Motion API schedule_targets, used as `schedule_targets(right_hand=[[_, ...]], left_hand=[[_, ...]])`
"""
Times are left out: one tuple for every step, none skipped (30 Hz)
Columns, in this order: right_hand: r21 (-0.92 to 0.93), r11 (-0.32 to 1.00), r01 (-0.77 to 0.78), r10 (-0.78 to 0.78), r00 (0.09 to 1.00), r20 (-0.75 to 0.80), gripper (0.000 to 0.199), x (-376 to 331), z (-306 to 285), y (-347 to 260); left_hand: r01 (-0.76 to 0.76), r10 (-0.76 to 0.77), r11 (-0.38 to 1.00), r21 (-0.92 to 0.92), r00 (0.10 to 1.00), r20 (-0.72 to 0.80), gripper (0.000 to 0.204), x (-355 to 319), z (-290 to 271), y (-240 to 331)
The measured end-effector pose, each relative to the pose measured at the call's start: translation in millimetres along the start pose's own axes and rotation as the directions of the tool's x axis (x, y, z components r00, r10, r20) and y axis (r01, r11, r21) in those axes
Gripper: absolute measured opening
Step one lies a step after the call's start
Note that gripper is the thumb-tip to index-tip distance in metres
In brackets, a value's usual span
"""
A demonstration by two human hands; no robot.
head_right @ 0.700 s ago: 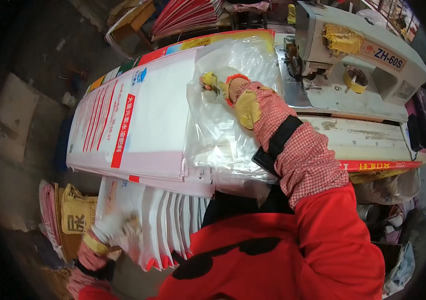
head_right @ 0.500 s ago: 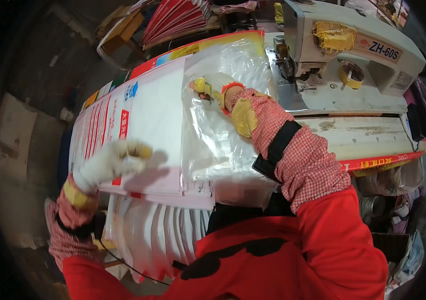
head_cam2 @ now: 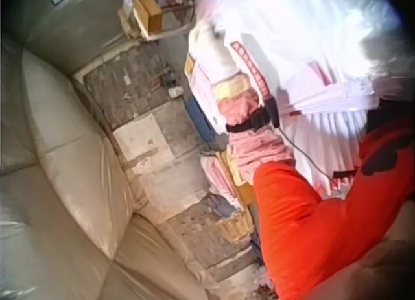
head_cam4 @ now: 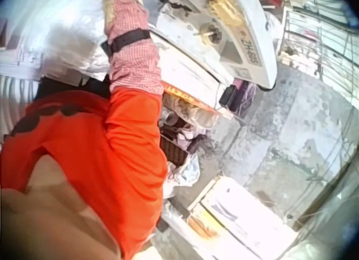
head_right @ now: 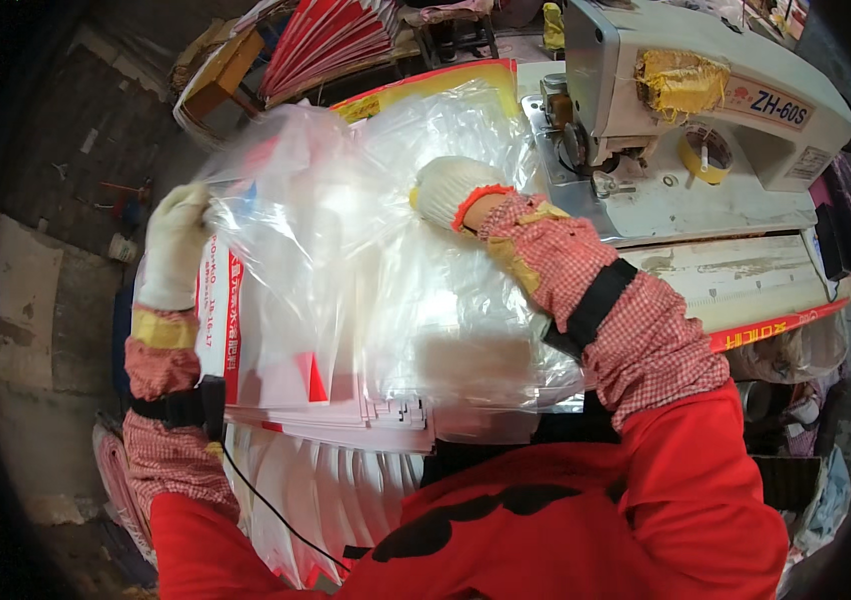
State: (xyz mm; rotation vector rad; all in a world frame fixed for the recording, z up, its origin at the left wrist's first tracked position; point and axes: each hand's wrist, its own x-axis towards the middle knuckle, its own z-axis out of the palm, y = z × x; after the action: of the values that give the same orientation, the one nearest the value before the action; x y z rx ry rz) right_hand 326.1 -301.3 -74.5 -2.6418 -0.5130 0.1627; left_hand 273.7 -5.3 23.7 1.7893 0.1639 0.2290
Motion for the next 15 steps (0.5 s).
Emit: schedule_targets(right_hand=[[-0.1,0.995,-0.005,0.006,1.0,0.008,0.03,-2,-4,-1],[-0.216,0.975,-0.043,0.053,0.998,0.038,0.029,-5,-8,-5],[-0.194,0.97,-0.147,0.108,0.974,-0.199,0.023,-7,-5,-17],[-0.093,0.99,0.109,-0.139,0.894,-0.426,0.021,-14,-5,-25],[-0.064,0.913,0.402,-0.337,0.66,-0.671,0.019,-18,-4,-32],[0.015,0.909,0.418,-0.352,0.784,-0.511,0.019,-14,3,-45],[0.078,0.881,0.466,-0.404,0.828,-0.388,0.019,-8,14,-59],[0.154,0.812,0.563,-0.5,0.808,-0.313,0.019,0,24,-70],[0.152,0.843,0.515,-0.452,0.834,-0.317,0.02,19,30,-77],[0.152,0.833,0.532,-0.448,0.81,-0.378,0.021,43,31,-81],[0.158,0.856,0.492,-0.408,0.831,-0.379,0.023,58,36,-80],[0.238,0.824,0.515,-0.365,0.802,-0.472,0.028,66,45,-78],[0.329,0.814,0.48,-0.283,0.82,-0.497,0.034,73,53,-76],[0.419,0.791,0.445,-0.199,0.836,-0.512,0.039,77,59,-75],[0.507,0.76,0.407,-0.114,0.851,-0.513,0.044,77,65,-74]], left_hand=[[-0.056,0.062,0.991,-0.118,0.997,0.052,0.013,-6,-6,0],[-0.077,0.093,0.973,-0.217,0.993,0.066,0.01,-14,-9,0],[-0.117,0.112,0.989,0.091,0.992,0.064,0.009,-16,-8,-1],[-0.213,0.186,0.914,0.345,0.976,0.11,0.008,-19,-5,-1],[-0.242,0.204,0.958,0.152,0.952,0.229,0.008,-26,5,-5],[-0.174,0.125,0.965,0.195,0.962,0.241,0.008,-33,17,-6],[-0.162,0.1,0.969,0.187,0.948,0.303,0.007,-41,31,-6],[-0.154,0.084,0.975,0.163,0.926,0.367,0.007,-51,43,-7],[-0.143,0.015,0.956,0.257,0.897,0.442,0.005,-66,55,-9],[-0.177,-0.003,0.937,0.302,0.859,0.512,0.007,-85,64,-12],[-0.227,-0.108,0.888,0.401,0.743,0.66,0.007,-106,68,-15],[-0.305,-0.226,0.819,0.486,0.607,0.762,0.007,-126,72,-17],[-0.359,-0.184,0.857,0.369,0.456,0.871,0.005,-142,76,-18],[-0.396,-0.245,0.855,0.334,0.26,0.934,0.006,-152,78,-17],[-0.407,-0.239,0.853,0.328,0.253,0.937,0.006,-156,76,-13]])
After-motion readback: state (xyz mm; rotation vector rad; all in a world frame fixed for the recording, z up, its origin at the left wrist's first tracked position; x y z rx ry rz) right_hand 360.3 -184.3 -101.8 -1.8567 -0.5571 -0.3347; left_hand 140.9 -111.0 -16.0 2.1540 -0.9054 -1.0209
